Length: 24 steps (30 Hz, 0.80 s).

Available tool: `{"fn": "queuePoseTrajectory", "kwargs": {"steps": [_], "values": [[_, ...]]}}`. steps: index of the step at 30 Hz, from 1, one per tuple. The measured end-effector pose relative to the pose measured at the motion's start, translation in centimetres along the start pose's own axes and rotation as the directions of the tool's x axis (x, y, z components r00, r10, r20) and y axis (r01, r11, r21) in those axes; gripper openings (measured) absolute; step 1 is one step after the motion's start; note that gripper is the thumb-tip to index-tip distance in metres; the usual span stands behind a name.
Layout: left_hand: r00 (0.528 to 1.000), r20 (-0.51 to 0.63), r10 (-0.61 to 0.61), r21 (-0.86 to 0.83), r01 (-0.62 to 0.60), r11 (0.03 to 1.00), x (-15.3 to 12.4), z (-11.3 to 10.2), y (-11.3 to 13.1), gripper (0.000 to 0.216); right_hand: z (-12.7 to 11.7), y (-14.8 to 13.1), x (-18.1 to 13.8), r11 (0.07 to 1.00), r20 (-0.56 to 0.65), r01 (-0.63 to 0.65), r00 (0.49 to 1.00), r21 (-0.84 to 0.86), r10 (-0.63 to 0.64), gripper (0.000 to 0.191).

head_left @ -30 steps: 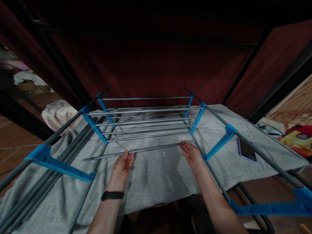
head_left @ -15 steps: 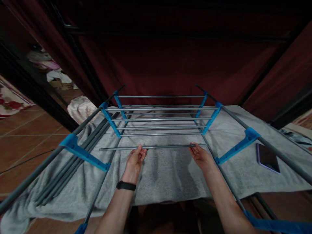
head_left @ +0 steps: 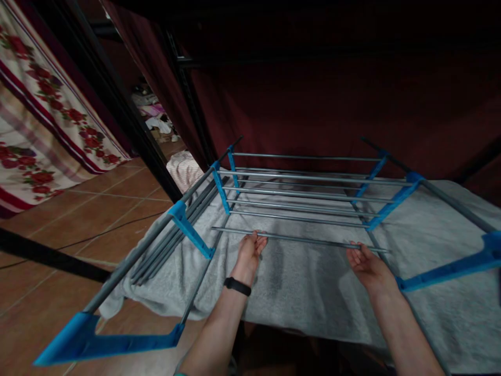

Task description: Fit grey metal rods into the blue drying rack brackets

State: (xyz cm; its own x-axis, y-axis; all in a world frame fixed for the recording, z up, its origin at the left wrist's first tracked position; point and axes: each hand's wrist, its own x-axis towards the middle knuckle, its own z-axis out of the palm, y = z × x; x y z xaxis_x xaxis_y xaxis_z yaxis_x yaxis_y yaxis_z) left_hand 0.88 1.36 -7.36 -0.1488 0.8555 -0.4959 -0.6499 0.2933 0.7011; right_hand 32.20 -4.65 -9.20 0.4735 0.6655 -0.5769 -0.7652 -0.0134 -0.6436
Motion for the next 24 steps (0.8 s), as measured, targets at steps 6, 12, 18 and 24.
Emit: {"fn": "queuePoseTrajectory", "kwargs": {"steps": [6, 12, 18, 24], "values": [[1.0, 0.021, 0.0, -0.012, 0.0, 1.0, -0.4, -0.3, 0.0, 0.01, 0.0, 0.1, -0.2, 1.0, 0.004, 0.0, 1.0, -0.014, 0.0, 0.019], [0.998, 0.058, 0.01, -0.024, -0.008, 1.0, -0.5, -0.1, -0.3, 0.011, -0.4, 0.1, 0.3, 0.999, -0.001, -0.019, 1.0, -0.027, 0.019, 0.018], [0.99, 0.128, 0.059, -0.016, -0.058, 0.998, -0.7, 0.3, -0.5, 0.004, -0.4, 0.2, 0.6, 0.999, -0.026, -0.024, 0.999, -0.044, 0.023, 0.02], [0.967, 0.236, 0.1, 0.016, -0.107, 0.994, -0.8, 0.6, -0.8, 0.011, -0.7, 0.2, 0.9, 0.999, -0.027, -0.022, 0.999, -0.039, 0.021, 0.023]]}}
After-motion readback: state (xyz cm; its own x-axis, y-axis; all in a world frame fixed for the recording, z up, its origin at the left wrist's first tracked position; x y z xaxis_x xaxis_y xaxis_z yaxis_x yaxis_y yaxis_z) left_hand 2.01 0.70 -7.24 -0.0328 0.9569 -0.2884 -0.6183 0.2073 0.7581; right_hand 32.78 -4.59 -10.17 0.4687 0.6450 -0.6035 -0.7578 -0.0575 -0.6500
